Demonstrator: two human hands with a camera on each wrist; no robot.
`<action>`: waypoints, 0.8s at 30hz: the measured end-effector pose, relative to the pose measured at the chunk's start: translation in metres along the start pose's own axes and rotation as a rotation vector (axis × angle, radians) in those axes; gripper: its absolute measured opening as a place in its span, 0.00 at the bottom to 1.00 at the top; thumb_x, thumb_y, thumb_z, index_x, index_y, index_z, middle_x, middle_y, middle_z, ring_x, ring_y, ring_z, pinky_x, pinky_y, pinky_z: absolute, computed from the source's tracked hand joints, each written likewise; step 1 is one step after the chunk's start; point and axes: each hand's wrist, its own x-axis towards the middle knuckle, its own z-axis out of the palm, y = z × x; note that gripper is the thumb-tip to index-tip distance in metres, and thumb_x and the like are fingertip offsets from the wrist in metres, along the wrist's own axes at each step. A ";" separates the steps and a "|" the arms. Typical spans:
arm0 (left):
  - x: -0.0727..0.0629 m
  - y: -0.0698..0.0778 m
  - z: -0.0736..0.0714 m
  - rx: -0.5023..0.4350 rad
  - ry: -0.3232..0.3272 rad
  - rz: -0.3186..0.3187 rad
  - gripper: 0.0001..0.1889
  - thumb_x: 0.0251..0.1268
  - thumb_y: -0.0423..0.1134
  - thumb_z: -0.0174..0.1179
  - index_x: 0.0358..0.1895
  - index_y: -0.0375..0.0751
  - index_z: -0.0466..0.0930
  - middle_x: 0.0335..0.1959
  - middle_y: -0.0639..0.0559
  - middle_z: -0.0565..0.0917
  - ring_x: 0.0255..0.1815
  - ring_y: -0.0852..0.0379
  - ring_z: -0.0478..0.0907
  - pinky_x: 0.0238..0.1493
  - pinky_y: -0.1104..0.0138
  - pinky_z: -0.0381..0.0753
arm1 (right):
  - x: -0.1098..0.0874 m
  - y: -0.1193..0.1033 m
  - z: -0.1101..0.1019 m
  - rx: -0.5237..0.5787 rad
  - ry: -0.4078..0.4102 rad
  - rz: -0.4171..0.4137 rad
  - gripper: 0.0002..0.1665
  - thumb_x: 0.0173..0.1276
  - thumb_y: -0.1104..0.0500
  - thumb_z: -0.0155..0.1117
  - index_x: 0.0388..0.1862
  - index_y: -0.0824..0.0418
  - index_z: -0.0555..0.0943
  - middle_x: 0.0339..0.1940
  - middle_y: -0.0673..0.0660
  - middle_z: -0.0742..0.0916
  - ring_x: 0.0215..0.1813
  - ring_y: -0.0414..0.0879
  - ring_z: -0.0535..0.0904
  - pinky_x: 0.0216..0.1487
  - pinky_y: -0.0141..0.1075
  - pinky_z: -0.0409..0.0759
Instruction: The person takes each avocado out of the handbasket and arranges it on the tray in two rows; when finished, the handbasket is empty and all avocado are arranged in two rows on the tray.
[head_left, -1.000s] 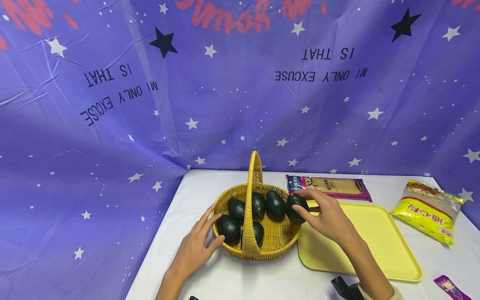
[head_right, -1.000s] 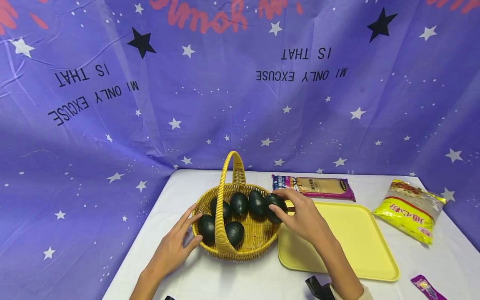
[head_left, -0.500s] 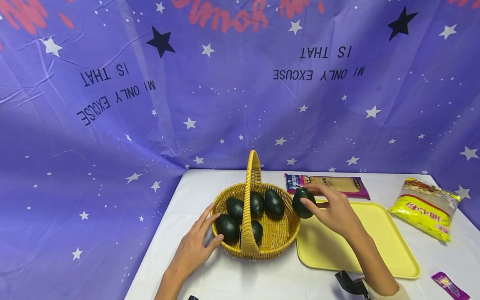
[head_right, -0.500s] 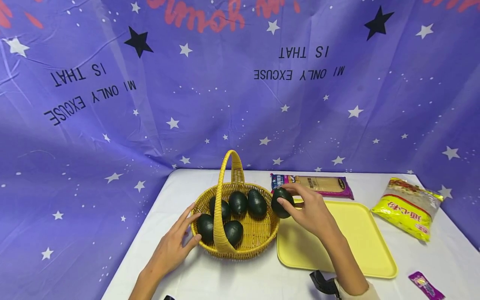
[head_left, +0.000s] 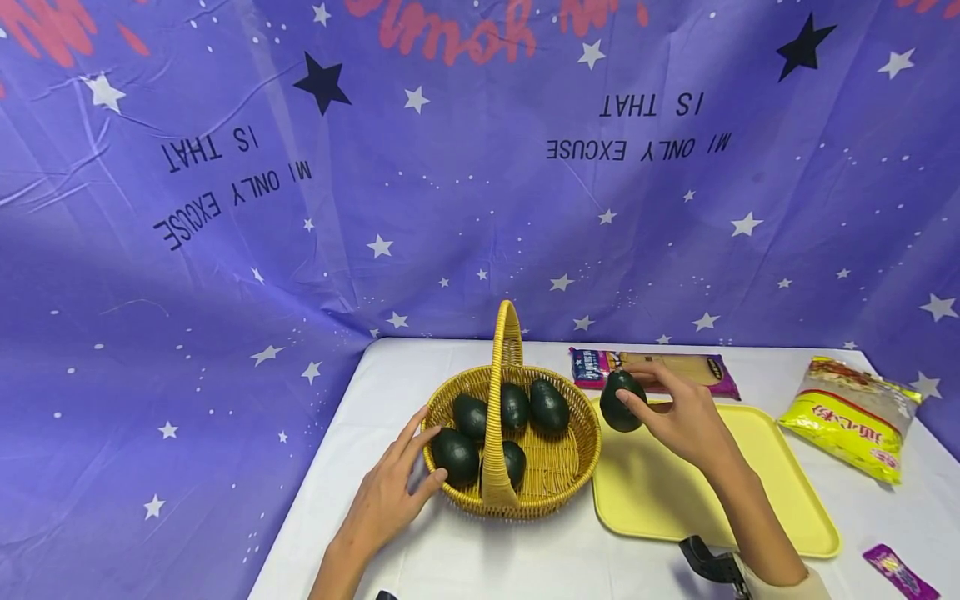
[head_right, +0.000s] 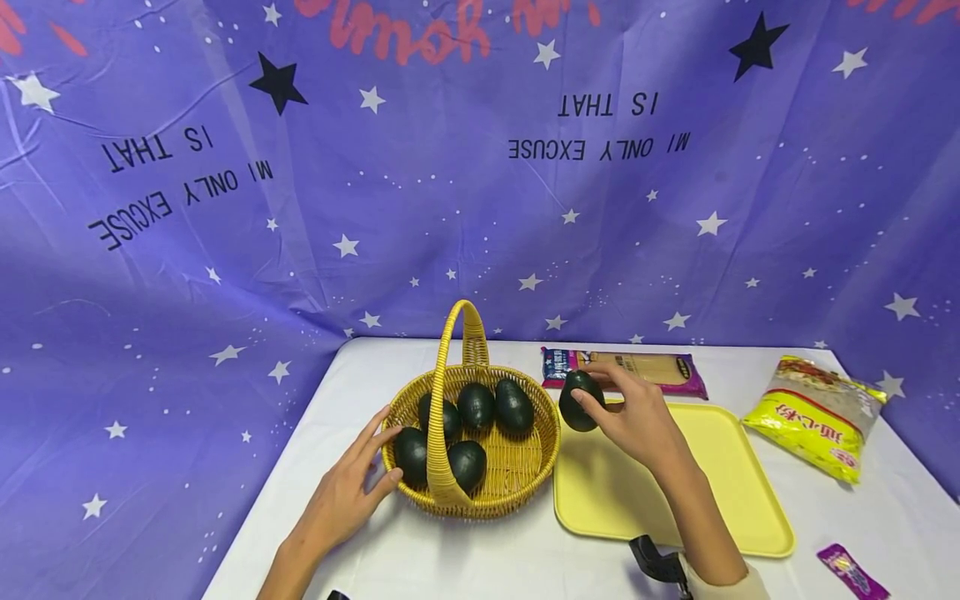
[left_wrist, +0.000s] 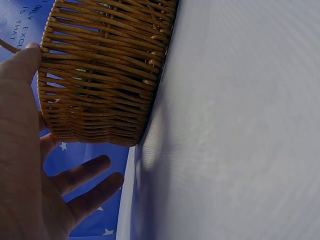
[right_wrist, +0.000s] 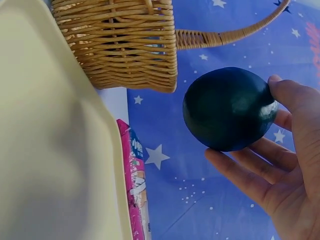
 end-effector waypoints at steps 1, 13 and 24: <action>0.000 0.000 0.000 -0.001 0.000 0.000 0.32 0.78 0.58 0.63 0.81 0.57 0.71 0.89 0.61 0.54 0.81 0.44 0.67 0.64 0.40 0.80 | 0.000 0.001 0.000 -0.007 0.002 -0.004 0.24 0.71 0.59 0.78 0.64 0.56 0.85 0.48 0.58 0.94 0.49 0.60 0.91 0.39 0.36 0.89; 0.000 0.000 0.000 -0.001 -0.001 0.003 0.33 0.78 0.57 0.63 0.81 0.57 0.71 0.89 0.62 0.53 0.82 0.45 0.66 0.64 0.41 0.80 | -0.001 0.010 0.005 -0.039 0.000 0.002 0.23 0.71 0.57 0.79 0.63 0.56 0.85 0.49 0.57 0.94 0.51 0.60 0.91 0.39 0.39 0.89; 0.000 0.000 -0.001 -0.004 -0.003 0.001 0.33 0.78 0.57 0.63 0.81 0.57 0.71 0.89 0.59 0.55 0.81 0.44 0.67 0.63 0.40 0.80 | -0.002 0.024 0.015 -0.057 0.002 -0.022 0.21 0.69 0.57 0.80 0.59 0.57 0.86 0.46 0.56 0.94 0.50 0.59 0.91 0.40 0.50 0.89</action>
